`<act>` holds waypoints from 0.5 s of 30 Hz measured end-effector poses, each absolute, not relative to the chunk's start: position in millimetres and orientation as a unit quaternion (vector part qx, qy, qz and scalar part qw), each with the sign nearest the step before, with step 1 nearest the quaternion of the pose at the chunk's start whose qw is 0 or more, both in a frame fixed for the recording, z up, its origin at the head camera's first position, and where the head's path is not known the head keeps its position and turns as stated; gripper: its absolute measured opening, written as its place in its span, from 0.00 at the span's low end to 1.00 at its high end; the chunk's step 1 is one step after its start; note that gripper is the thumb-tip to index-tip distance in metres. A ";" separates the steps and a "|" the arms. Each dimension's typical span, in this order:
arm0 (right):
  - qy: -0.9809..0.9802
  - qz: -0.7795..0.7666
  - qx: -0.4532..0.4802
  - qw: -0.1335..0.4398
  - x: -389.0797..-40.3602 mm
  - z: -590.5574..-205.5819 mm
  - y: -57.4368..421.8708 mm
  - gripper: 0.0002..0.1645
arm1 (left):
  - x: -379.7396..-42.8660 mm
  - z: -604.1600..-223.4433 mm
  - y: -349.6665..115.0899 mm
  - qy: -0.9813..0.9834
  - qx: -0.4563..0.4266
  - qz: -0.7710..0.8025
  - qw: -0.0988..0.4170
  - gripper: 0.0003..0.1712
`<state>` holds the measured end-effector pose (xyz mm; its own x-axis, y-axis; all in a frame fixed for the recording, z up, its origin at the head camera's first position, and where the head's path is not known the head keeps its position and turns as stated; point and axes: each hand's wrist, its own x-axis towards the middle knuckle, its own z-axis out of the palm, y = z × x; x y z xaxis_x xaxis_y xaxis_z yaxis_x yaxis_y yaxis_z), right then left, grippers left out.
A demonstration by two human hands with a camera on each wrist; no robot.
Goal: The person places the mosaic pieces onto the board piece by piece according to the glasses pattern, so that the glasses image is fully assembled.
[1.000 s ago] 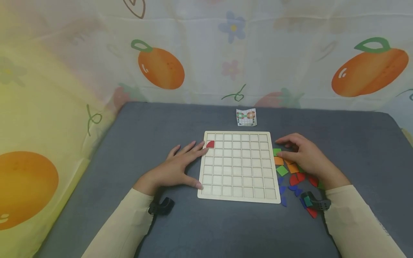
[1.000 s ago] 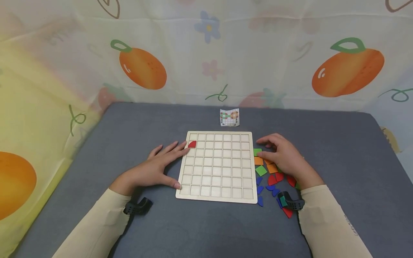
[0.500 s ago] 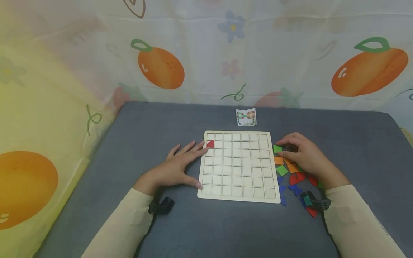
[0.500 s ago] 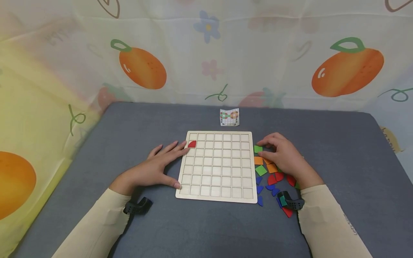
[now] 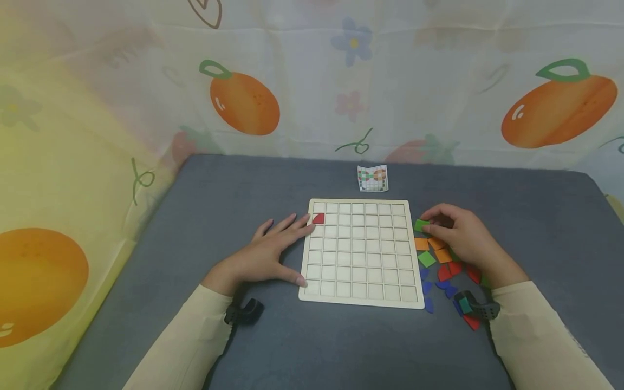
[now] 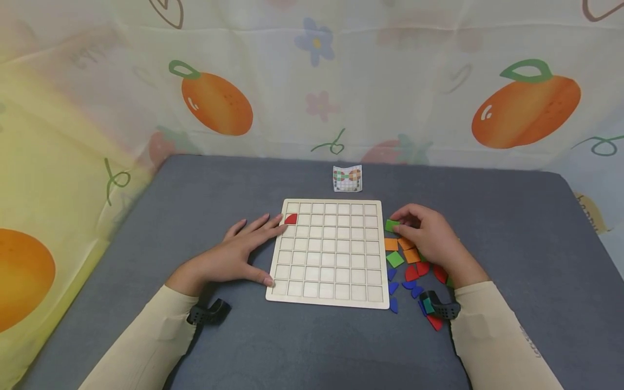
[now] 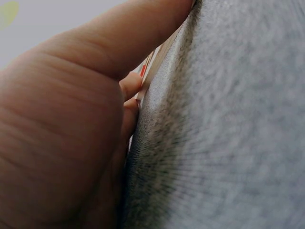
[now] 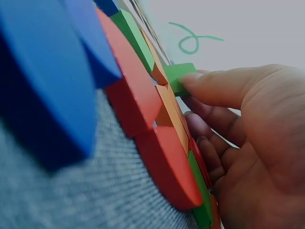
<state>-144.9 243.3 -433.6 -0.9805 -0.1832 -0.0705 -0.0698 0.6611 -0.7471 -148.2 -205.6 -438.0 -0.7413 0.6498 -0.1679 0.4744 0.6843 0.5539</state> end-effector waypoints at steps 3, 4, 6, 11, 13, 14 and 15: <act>0.907 -0.410 -0.064 0.064 -143.9 -432.7 242.6 0.13 | -148.1 -437.5 -205.5 0.900 0.312 0.247 0.178 0.70; 0.907 -0.412 -0.062 0.063 -143.6 -432.5 242.4 0.14 | -148.1 -437.4 -205.4 0.900 0.312 0.247 0.178 0.70; 0.906 -0.415 -0.057 0.059 -143.0 -432.0 242.3 0.14 | -148.0 -437.3 -205.3 0.900 0.312 0.248 0.178 0.70; 0.909 -0.412 -0.050 0.032 -141.7 -430.8 242.2 0.14 | -148.0 -438.1 -204.9 0.901 0.309 0.246 0.182 0.70; 0.909 -0.412 -0.050 0.022 -141.3 -430.4 241.7 0.14 | -147.9 -438.3 -204.8 0.901 0.308 0.245 0.182 0.70; 0.909 -0.413 -0.050 0.017 -141.2 -429.9 241.2 0.14 | -147.8 -438.3 -204.9 0.902 0.308 0.244 0.181 0.70; 0.909 -0.414 -0.050 0.014 -141.0 -429.2 240.4 0.14 | -147.6 -438.3 -205.1 0.902 0.308 0.244 0.180 0.70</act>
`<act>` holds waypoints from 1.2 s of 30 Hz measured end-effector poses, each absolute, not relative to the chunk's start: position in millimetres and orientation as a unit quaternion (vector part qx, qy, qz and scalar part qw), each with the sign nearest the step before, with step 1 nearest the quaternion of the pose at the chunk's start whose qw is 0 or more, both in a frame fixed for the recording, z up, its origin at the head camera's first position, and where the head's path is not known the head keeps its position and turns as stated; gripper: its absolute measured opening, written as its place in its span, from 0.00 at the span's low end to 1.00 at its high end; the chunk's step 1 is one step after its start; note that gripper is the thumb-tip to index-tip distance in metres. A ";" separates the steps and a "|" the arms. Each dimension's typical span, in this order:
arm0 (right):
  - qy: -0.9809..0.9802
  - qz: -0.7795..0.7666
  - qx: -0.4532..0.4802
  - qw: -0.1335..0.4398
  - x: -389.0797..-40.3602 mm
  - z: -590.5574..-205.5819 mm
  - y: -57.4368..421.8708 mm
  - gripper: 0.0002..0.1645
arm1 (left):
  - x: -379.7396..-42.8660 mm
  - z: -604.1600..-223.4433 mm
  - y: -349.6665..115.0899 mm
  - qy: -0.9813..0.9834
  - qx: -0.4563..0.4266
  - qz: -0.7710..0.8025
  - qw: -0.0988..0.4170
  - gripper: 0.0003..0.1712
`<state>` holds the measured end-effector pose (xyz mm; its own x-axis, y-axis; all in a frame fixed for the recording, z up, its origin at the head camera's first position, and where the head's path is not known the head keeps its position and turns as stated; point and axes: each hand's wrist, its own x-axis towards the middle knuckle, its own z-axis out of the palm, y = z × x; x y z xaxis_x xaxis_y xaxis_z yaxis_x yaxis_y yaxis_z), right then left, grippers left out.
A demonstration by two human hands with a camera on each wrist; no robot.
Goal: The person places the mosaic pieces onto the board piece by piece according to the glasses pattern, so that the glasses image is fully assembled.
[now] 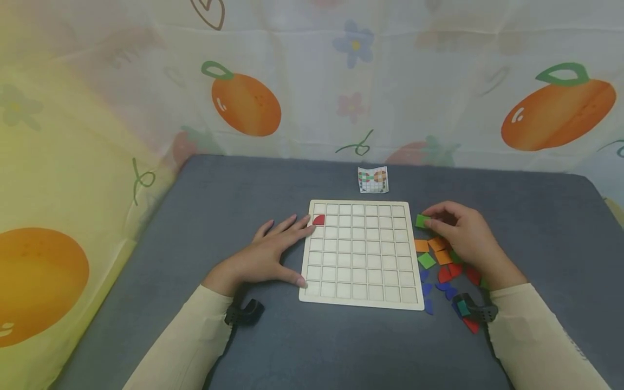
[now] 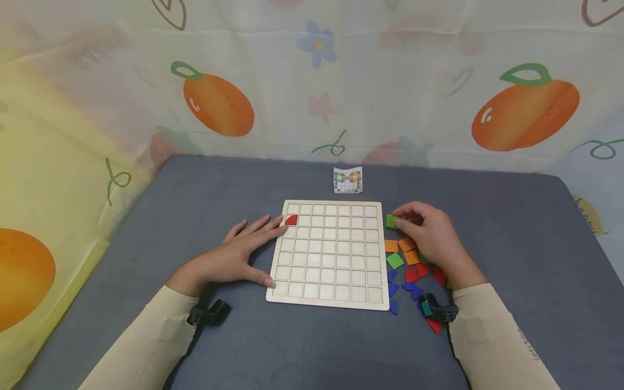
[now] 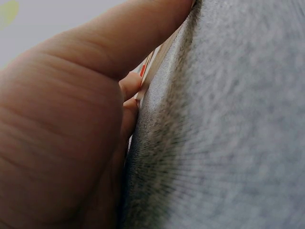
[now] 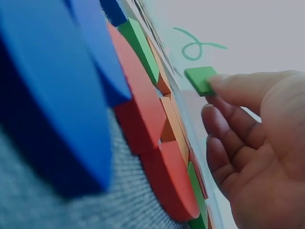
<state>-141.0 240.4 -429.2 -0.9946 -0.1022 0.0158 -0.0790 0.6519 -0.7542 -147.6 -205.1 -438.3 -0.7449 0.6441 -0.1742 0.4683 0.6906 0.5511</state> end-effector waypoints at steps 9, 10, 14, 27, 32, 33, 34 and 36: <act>0.902 -0.426 -0.064 -0.005 -136.6 -416.9 230.0 0.15 | -147.5 -439.1 -205.8 0.902 0.312 0.243 0.176 0.70; 0.901 -0.428 -0.066 -0.004 -135.8 -415.1 228.5 0.15 | -147.6 -439.4 -205.9 0.902 0.312 0.242 0.176 0.70; 0.897 -0.437 -0.072 -0.001 -132.9 -408.0 222.7 0.15 | -147.6 -439.9 -206.1 0.901 0.315 0.241 0.175 0.70; 0.868 -0.486 -0.102 0.017 -127.8 -391.9 192.4 0.12 | -147.3 -439.0 -205.7 0.901 0.316 0.245 0.170 0.69; 0.852 -0.510 -0.115 0.035 -128.9 -389.4 173.4 0.12 | -146.9 -438.6 -205.3 0.902 0.316 0.241 0.170 0.69; 0.847 -0.516 -0.120 0.036 -129.8 -389.0 168.9 0.12 | -146.9 -438.7 -205.3 0.902 0.316 0.241 0.170 0.69; 0.844 -0.521 -0.123 0.037 -130.8 -388.6 164.5 0.12 | -146.9 -438.8 -205.3 0.902 0.315 0.240 0.171 0.69; 0.840 -0.525 -0.128 0.039 -134.0 -388.8 156.3 0.11 | -147.1 -438.8 -205.0 0.902 0.314 0.240 0.172 0.69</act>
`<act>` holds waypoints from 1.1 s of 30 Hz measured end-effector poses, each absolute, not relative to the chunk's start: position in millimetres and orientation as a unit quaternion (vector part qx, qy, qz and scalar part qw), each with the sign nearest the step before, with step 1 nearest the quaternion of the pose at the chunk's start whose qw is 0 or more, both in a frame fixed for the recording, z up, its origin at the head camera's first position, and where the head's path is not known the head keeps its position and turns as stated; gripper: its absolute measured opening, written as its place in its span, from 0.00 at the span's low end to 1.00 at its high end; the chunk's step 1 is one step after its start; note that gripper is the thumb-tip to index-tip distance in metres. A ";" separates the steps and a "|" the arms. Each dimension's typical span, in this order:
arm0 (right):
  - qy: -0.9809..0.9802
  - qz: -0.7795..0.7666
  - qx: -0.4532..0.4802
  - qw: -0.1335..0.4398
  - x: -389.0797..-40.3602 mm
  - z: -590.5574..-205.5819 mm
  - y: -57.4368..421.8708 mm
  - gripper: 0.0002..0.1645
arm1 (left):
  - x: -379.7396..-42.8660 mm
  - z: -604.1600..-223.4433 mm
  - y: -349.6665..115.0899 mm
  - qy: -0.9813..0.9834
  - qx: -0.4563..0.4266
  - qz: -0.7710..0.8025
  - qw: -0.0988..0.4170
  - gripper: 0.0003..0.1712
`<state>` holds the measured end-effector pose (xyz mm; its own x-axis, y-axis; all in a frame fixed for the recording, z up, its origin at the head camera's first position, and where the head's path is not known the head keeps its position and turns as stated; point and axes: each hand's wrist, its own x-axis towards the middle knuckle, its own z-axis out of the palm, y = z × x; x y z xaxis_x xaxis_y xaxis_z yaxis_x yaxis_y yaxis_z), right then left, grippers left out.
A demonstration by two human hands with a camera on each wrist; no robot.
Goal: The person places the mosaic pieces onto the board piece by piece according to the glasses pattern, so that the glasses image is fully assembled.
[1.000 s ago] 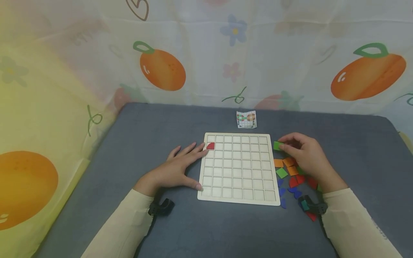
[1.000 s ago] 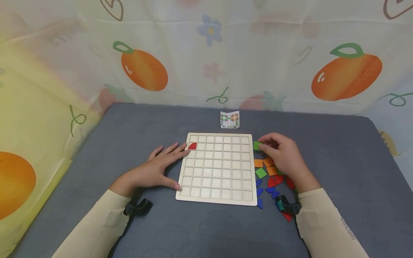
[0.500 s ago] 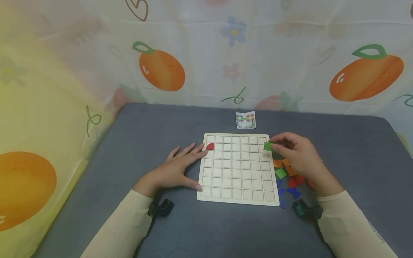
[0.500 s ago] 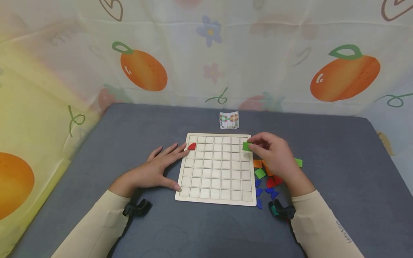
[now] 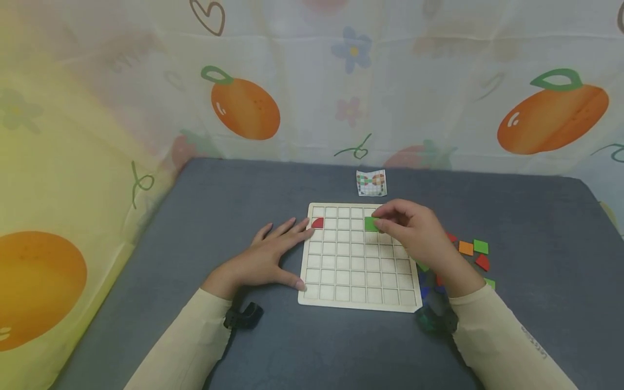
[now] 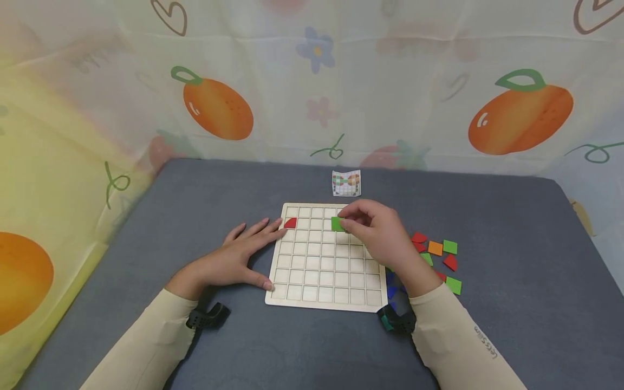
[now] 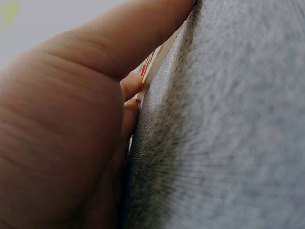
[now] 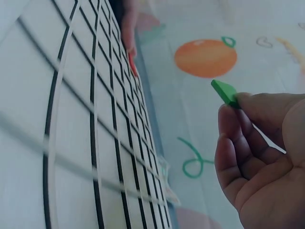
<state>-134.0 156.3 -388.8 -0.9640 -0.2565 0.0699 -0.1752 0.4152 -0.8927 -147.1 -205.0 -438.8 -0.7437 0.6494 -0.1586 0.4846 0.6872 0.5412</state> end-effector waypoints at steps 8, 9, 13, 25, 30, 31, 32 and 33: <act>0.834 -0.534 -0.119 0.071 -151.9 -396.6 128.2 0.09 | -147.2 -439.9 -204.5 0.903 0.310 0.241 0.176 0.70; 0.834 -0.534 -0.116 0.075 -154.3 -398.2 125.1 0.09 | -147.2 -440.0 -204.5 0.903 0.309 0.241 0.177 0.70; 0.841 -0.523 -0.109 0.083 -163.7 -403.7 113.6 0.09 | -146.9 -439.8 -204.9 0.903 0.309 0.241 0.178 0.69; 0.860 -0.487 -0.069 0.132 -182.6 -412.6 84.6 0.08 | -146.8 -437.9 -205.8 0.901 0.311 0.243 0.178 0.69; 0.872 -0.465 -0.069 0.140 -189.0 -413.6 76.1 0.09 | -147.2 -439.1 -205.8 0.903 0.310 0.241 0.176 0.69; 0.874 -0.459 -0.069 0.140 -189.8 -413.6 74.6 0.08 | -147.4 -439.5 -205.7 0.903 0.311 0.240 0.176 0.69; 0.878 -0.453 -0.068 0.140 -190.3 -413.5 73.3 0.08 | -147.4 -439.6 -205.8 0.902 0.312 0.240 0.175 0.69; 0.881 -0.448 -0.066 0.138 -190.9 -413.3 72.0 0.08 | -147.5 -439.8 -205.9 0.903 0.312 0.239 0.175 0.69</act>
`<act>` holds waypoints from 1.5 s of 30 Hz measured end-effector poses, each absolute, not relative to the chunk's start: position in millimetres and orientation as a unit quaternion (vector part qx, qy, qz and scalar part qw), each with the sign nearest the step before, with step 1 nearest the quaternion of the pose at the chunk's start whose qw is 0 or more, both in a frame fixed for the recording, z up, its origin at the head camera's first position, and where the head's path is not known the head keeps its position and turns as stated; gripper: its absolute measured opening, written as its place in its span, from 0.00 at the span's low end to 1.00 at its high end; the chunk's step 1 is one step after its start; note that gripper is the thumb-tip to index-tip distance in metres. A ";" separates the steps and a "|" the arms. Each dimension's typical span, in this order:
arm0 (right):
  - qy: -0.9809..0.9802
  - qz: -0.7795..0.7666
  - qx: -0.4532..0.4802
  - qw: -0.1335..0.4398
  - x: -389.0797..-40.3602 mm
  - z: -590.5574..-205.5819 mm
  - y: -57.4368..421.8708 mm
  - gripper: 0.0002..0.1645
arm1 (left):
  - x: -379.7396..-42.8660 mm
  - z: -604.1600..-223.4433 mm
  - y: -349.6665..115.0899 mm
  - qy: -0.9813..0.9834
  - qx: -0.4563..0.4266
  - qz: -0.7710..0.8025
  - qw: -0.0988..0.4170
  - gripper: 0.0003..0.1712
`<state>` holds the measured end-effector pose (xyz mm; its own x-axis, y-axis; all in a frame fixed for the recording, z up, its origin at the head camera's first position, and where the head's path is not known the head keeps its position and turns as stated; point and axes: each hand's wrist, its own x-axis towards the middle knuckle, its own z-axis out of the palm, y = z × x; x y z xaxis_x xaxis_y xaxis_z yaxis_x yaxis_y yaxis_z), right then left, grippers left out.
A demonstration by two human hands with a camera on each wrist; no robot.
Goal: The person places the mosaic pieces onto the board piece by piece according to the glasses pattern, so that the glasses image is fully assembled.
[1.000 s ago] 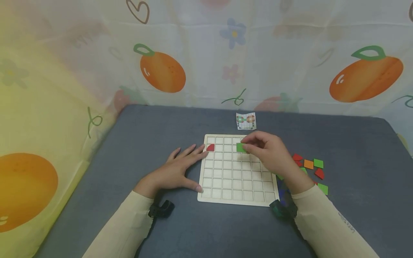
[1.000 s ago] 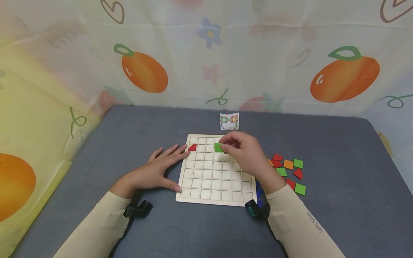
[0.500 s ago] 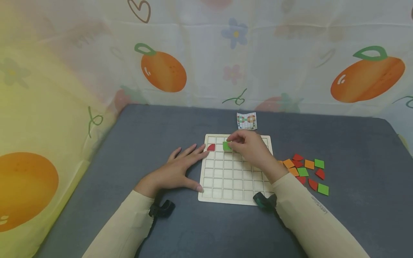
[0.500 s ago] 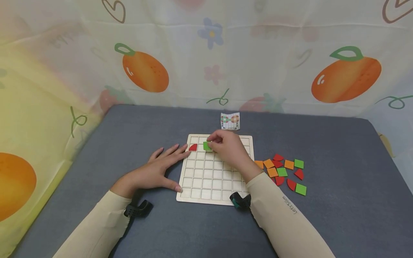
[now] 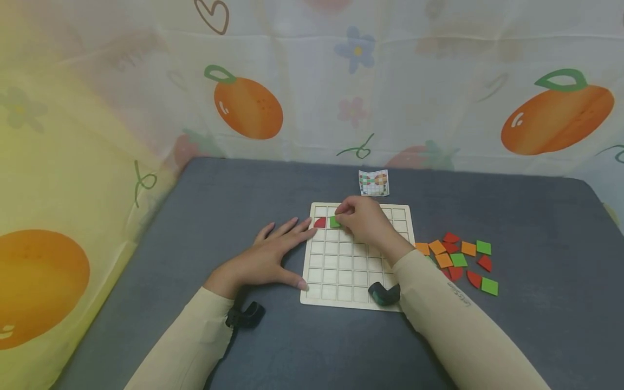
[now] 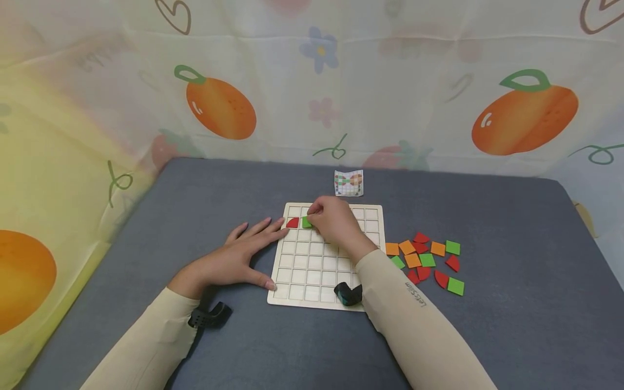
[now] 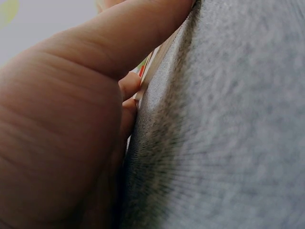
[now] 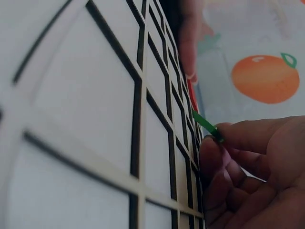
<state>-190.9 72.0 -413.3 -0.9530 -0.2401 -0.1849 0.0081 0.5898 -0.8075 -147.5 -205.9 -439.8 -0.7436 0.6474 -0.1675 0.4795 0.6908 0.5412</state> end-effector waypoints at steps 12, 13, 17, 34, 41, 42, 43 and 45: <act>0.885 -0.441 -0.057 0.142 -191.2 -412.6 71.6 0.11 | -147.6 -437.5 -203.4 0.903 0.312 0.236 0.177 0.69; 0.885 -0.441 -0.055 0.142 -190.7 -412.3 72.1 0.11 | -147.7 -437.7 -203.3 0.903 0.312 0.235 0.178 0.69; 0.882 -0.445 -0.052 0.146 -189.6 -411.9 74.0 0.14 | -147.7 -438.2 -203.1 0.903 0.312 0.234 0.179 0.70; 0.837 -0.516 -0.108 0.150 -183.9 -414.7 94.0 0.21 | -147.0 -438.3 -203.4 0.902 0.312 0.238 0.179 0.70; 0.792 -0.578 -0.122 0.155 -178.2 -408.3 110.8 0.32 | -147.4 -439.7 -204.9 0.902 0.311 0.237 0.181 0.70; 0.787 -0.585 -0.123 0.155 -177.3 -407.0 113.1 0.33 | -147.5 -439.9 -205.0 0.903 0.311 0.236 0.181 0.70; 0.783 -0.589 -0.124 0.153 -176.2 -405.4 115.4 0.34 | -147.6 -440.1 -205.2 0.903 0.311 0.236 0.181 0.70; 0.778 -0.598 -0.124 0.149 -173.6 -401.8 120.0 0.34 | -147.6 -440.1 -205.5 0.904 0.310 0.234 0.179 0.70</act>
